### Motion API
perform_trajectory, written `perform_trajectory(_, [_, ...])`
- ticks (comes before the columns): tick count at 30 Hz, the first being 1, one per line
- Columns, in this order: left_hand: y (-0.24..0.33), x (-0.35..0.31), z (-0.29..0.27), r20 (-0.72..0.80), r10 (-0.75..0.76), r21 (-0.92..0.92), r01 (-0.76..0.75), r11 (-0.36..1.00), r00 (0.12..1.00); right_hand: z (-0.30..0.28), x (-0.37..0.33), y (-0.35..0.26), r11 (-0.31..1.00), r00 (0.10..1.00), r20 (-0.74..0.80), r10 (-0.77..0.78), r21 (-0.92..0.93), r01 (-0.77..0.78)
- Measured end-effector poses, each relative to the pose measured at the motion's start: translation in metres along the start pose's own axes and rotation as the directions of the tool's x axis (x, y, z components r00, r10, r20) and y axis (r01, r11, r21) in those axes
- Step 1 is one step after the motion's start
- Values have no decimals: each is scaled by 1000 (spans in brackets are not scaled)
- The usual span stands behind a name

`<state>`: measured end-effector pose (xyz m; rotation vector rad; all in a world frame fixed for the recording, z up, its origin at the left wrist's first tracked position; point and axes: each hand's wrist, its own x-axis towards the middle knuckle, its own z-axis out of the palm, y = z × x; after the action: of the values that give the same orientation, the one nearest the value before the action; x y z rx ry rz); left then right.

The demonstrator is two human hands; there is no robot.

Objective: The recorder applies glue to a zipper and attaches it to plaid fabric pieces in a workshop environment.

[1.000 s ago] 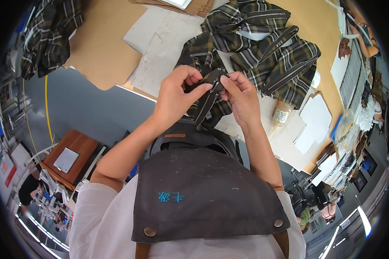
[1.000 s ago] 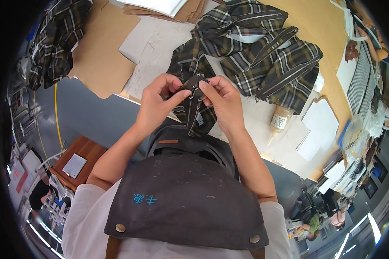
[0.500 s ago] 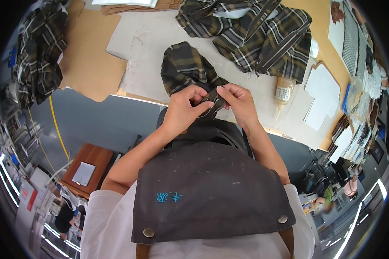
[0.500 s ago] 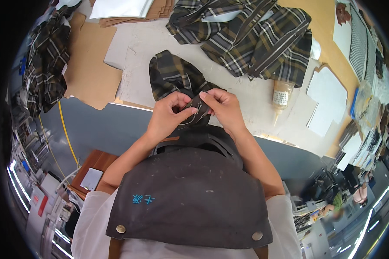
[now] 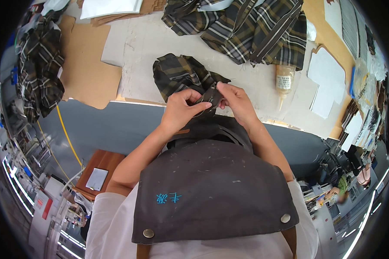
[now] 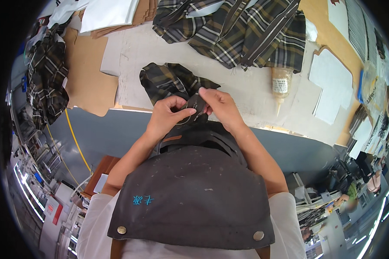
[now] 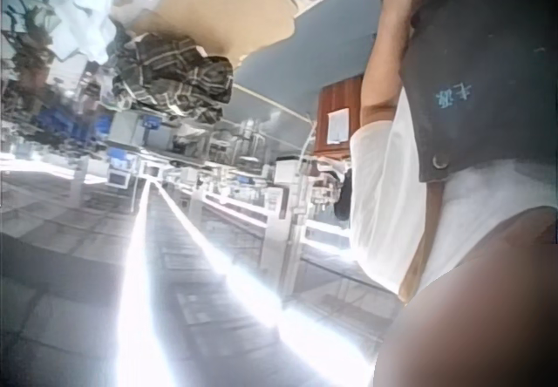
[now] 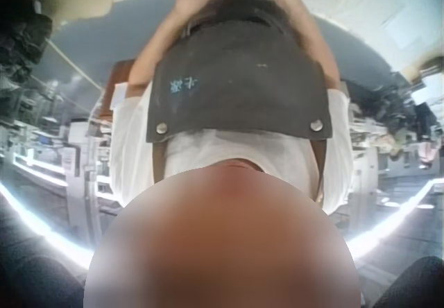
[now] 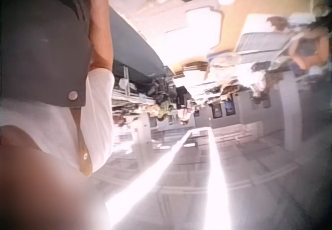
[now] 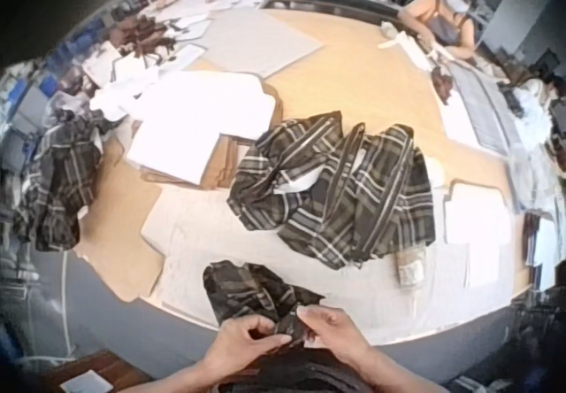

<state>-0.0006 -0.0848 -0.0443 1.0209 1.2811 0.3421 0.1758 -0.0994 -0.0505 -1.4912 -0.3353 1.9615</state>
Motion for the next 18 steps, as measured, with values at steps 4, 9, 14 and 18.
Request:
perform_trajectory(4, [-1, 2, 2, 4, -1, 38, 1, 999, 1000, -1, 2, 4, 982, 996, 31, -84, -165, 88])
perform_trajectory(9, [-4, 4, 1, 47, 30, -62, -27, 998, 998, -2, 5, 5, 986, 996, 23, -86, -138, 88])
perform_trajectory(14, [-3, 8, -3, 81, -57, -148, 69, 987, 995, -5, 8, 3, 982, 997, 28, -74, -172, 78])
perform_trajectory(18, [2, 7, -6, 107, -134, -225, 155, 962, 985, -4, 6, -1, 996, 999, 8, -47, -81, 48])
